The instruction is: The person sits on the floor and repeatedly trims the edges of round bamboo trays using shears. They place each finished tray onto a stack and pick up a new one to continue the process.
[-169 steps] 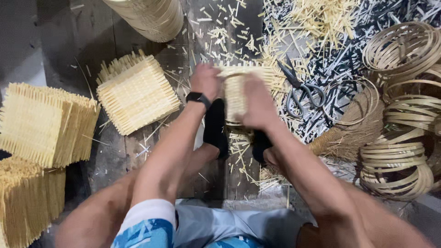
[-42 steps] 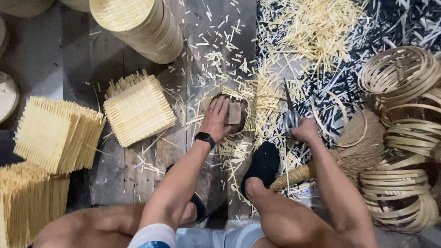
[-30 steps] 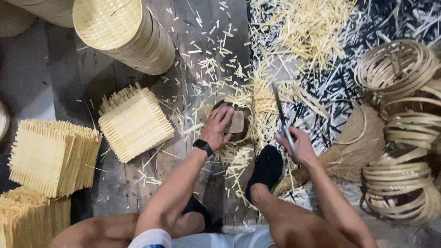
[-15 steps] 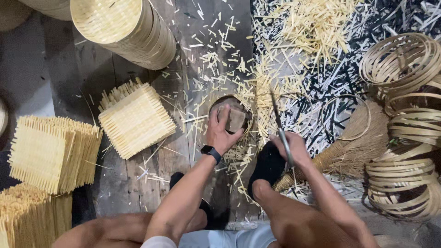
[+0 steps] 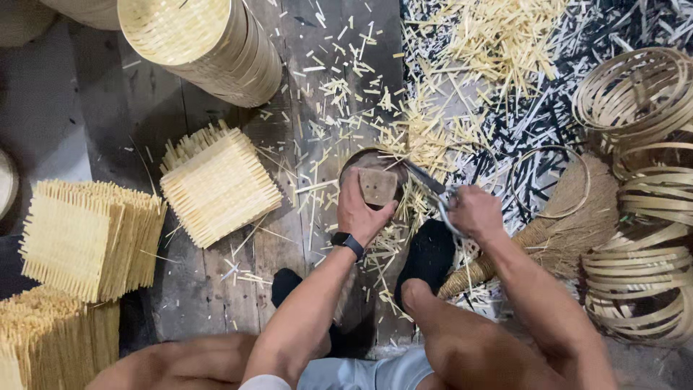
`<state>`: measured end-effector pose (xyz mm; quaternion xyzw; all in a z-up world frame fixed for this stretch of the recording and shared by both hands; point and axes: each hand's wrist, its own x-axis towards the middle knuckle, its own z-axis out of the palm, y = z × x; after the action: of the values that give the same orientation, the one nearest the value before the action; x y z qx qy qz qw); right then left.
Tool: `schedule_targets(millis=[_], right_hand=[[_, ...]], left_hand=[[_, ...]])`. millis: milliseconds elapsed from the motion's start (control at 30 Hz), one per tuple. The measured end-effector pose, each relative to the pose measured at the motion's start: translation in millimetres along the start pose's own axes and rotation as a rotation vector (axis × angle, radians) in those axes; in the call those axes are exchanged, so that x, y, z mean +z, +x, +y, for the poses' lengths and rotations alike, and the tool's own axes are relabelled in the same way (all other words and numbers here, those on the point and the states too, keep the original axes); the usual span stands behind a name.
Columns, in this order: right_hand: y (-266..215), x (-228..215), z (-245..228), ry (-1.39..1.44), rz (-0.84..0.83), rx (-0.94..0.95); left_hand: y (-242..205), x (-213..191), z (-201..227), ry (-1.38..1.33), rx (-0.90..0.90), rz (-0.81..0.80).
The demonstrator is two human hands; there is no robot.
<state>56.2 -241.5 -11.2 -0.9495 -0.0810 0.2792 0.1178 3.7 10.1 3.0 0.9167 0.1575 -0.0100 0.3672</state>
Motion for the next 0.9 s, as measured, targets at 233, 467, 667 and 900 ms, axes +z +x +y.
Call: schedule_targets(millis=[233,467,667,900], right_hand=[[31.2,6.1,8.4,-0.248,0.001,-0.058],[38.7,-8.4,9.4,-0.24,-0.012,-0.14],[46.0,-25.5,0.6,-0.258,-0.169,-0.074],[48.4,-8.7,-3.0,-0.373,-0.042,-0.157]], left_hand=[[12.5,-11.0,-12.5,-0.005,0.118,-0.201],[31.1,-28.9,-12.3,0.002,0.204,-0.354],[28.9,-38.7,-4.1,0.217,0.168,-0.421],[6.8,-4.2,0.9,0.088,0.032,-0.08]])
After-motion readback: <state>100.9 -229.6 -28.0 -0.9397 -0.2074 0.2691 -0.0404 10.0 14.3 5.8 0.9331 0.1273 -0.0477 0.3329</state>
